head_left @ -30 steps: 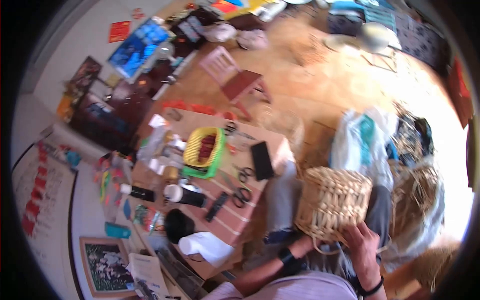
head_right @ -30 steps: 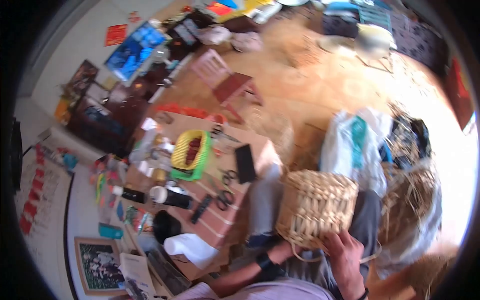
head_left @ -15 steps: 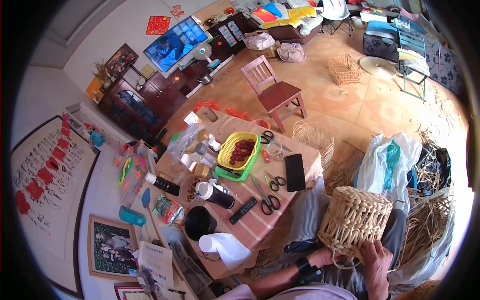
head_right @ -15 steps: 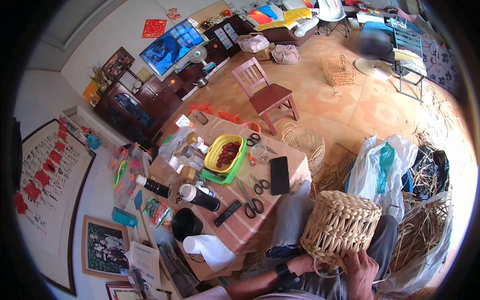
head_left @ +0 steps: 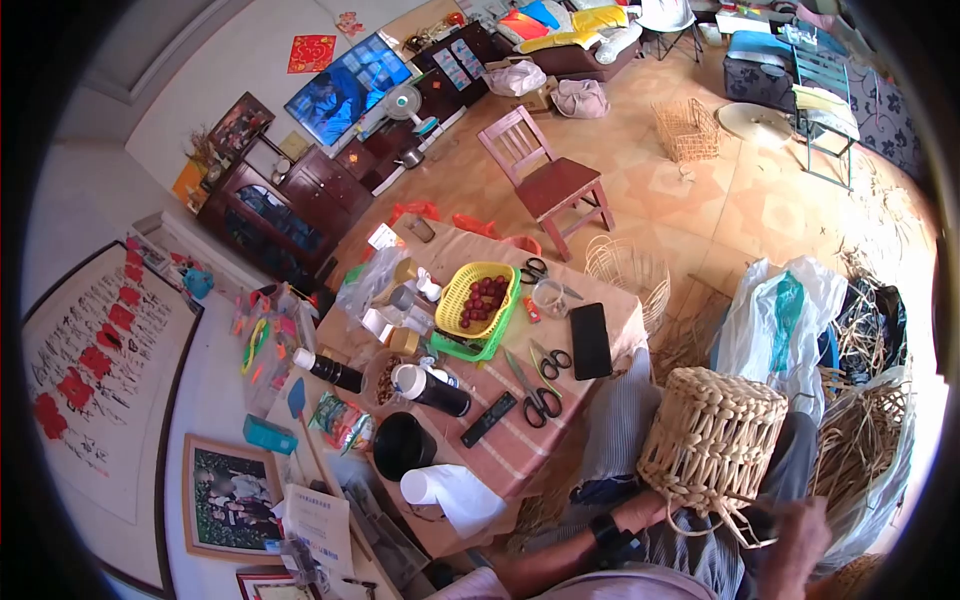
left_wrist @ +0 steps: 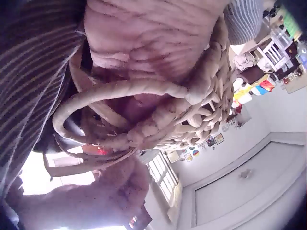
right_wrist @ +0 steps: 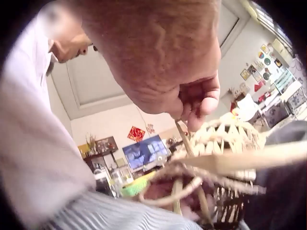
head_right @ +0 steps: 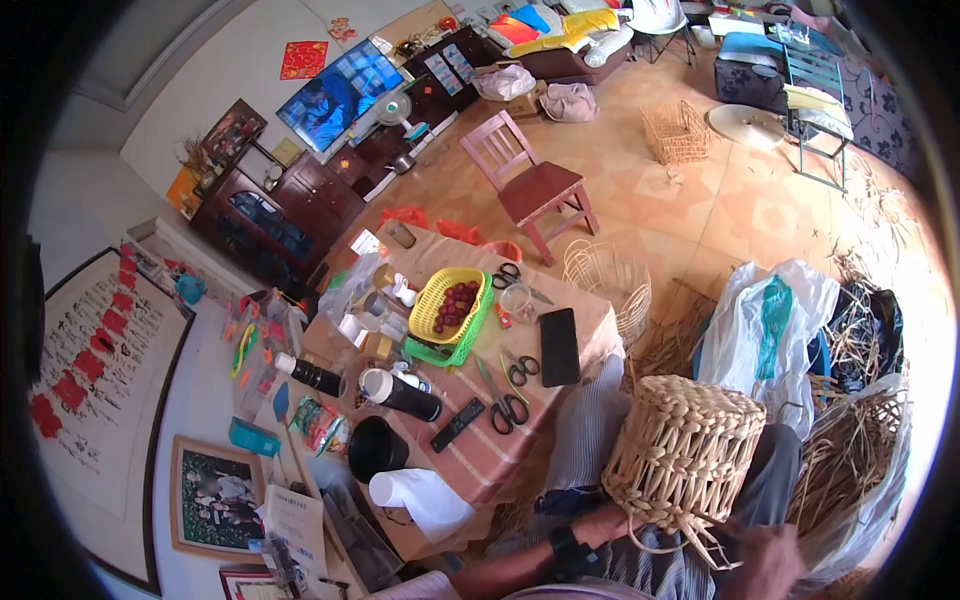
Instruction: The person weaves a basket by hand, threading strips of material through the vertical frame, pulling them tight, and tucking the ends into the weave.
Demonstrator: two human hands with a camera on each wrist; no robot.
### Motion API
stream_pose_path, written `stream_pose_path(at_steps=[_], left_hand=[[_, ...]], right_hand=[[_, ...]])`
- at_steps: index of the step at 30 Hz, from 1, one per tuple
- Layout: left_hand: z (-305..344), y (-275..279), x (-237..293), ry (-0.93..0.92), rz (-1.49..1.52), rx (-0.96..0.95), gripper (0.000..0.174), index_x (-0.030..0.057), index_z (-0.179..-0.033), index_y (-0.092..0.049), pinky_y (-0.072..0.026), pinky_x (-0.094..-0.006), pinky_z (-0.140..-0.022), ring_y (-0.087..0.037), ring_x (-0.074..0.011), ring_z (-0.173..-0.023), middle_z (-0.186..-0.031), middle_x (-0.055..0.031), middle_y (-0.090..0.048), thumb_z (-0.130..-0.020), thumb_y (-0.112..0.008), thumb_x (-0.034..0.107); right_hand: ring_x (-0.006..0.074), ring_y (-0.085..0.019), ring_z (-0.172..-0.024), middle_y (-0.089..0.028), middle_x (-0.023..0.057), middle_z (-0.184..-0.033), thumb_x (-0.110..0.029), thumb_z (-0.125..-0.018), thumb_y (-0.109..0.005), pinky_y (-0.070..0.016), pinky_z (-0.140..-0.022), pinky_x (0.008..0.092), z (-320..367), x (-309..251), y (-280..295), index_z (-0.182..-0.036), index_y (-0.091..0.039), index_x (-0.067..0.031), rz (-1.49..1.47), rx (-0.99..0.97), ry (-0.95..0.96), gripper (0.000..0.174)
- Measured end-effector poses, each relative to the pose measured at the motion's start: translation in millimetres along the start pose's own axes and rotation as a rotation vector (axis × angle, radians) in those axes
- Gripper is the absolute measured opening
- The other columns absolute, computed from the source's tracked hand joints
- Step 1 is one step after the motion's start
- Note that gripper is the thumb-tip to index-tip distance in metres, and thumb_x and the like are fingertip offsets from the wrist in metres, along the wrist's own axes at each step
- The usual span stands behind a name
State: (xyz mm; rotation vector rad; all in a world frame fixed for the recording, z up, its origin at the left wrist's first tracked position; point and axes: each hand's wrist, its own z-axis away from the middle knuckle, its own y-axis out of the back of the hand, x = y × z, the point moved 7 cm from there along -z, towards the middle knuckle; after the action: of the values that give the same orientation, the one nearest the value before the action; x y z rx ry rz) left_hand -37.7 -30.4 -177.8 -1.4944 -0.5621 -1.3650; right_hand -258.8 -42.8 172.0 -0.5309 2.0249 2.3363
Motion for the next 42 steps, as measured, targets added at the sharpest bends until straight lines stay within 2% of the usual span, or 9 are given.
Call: stream_pose_path(at_steps=[1, 4, 10, 13, 15, 18, 25, 32, 42], left_hand=[[2, -6, 10, 0.007, -0.111, 0.022, 0.048, 0.0065, -0.155, -0.052, -0.0352, -0.0431, -0.127, -0.044, -0.0288, -0.151, -0.164, -0.0123, -0.050, -0.112, -0.054, 0.026], [19, -34, 152, -0.006, -0.999, 0.192, 0.045, 0.0056, -0.152, -0.054, -0.0392, -0.0425, -0.125, -0.047, -0.0280, -0.149, -0.161, -0.0135, -0.054, -0.111, -0.054, 0.023], [46, -40, 154, 0.097, 0.973, 0.063, 0.074, 0.0028, -0.150, -0.055, -0.0317, -0.0563, -0.131, -0.052, -0.0350, -0.146, -0.150, -0.0138, -0.062, -0.078, -0.070, -0.006], [39, -52, 174, 0.167, 0.788, 0.329, 0.072, 0.0089, -0.155, -0.050, -0.0364, -0.0528, -0.127, -0.055, -0.0267, -0.143, -0.151, -0.0077, -0.061, -0.090, -0.081, 0.012], [39, -53, 167, 0.198, 0.690, 0.416, 0.068, 0.0142, -0.154, -0.050, -0.0430, -0.0477, -0.121, -0.055, -0.0212, -0.140, -0.150, -0.0031, -0.061, -0.096, -0.084, 0.028], [28, -77, 174, 0.278, 0.700, 0.471, 0.063, 0.0159, -0.153, -0.051, -0.0426, -0.0436, -0.120, -0.055, -0.0196, -0.140, -0.149, -0.0018, -0.061, -0.097, -0.081, 0.021], [24, -76, 175, 0.299, 0.535, 0.490, 0.058, 0.0175, -0.151, -0.053, -0.0495, -0.0437, -0.114, -0.058, -0.0191, -0.136, -0.146, -0.0002, -0.062, -0.099, -0.078, 0.015], [25, -69, 166, 0.267, 0.590, 0.534, 0.059, 0.0156, -0.150, -0.053, -0.0611, -0.0439, -0.106, -0.065, -0.0224, -0.129, -0.141, -0.0041, -0.066, -0.097, -0.077, 0.006], [18, -72, 175, 0.188, 0.790, 0.366, 0.071, 0.0109, -0.152, -0.051, -0.0391, -0.0512, -0.127, -0.052, -0.0266, -0.145, -0.153, -0.0069, -0.058, -0.089, -0.083, 0.005]], right_hand=[[0.0368, -0.065, -0.092, -0.063, 0.0205, -0.105, -0.006, -0.100, -0.064, -0.0533, -0.078, 0.0459, 15, 29, 11, -0.122, -0.059, -0.0025, 0.110, 0.450, 0.043, 0.023], [0.0349, -0.056, -0.082, -0.055, 0.0185, -0.092, -0.003, -0.106, -0.050, -0.0455, -0.073, 0.0475, 60, 101, 49, -0.110, -0.058, -0.0016, 0.024, 0.584, -0.145, 0.009], [0.0371, -0.062, -0.093, -0.059, 0.0166, -0.099, 0.001, -0.104, -0.053, -0.0501, -0.085, 0.0456, 105, 147, 97, -0.109, -0.063, -0.0011, 0.335, 0.879, -0.381, 0.012], [0.0346, -0.066, -0.114, -0.066, 0.0144, -0.124, 0.009, -0.087, -0.063, -0.0549, -0.094, 0.0461, 61, 142, 69, -0.119, -0.066, -0.0045, 0.084, 0.631, -0.457, 0.036], [0.0351, -0.065, -0.119, -0.066, 0.0147, -0.128, 0.006, -0.084, -0.068, -0.0534, -0.099, 0.0438, 7, 69, 34, -0.125, -0.067, -0.0058, -0.008, 0.479, -0.110, 0.043], [0.0333, -0.066, -0.099, -0.067, 0.0134, -0.100, -0.015, -0.085, -0.076, -0.0539, -0.087, 0.0455, -27, 3, -21, -0.113, -0.062, -0.0031, -0.239, 0.138, 0.149, 0.033], [0.0271, -0.066, -0.073, -0.060, 0.0064, -0.080, -0.015, -0.085, -0.073, -0.0539, -0.065, 0.0407, -33, -12, -43, -0.096, -0.059, -0.0063, -0.282, 0.169, 0.387, 0.020], [0.0260, -0.066, -0.061, -0.058, 0.0065, -0.069, -0.008, -0.086, -0.074, -0.0510, -0.054, 0.0389, 24, 53, 18, -0.084, -0.064, -0.0088, -0.240, 0.114, 0.158, 0.010], [0.0365, -0.065, -0.079, -0.064, 0.0145, -0.081, -0.016, -0.092, -0.075, -0.0528, -0.071, 0.0444, -1, 108, -77, -0.094, -0.071, -0.0066, -0.417, -0.037, -0.097, 0.010]])
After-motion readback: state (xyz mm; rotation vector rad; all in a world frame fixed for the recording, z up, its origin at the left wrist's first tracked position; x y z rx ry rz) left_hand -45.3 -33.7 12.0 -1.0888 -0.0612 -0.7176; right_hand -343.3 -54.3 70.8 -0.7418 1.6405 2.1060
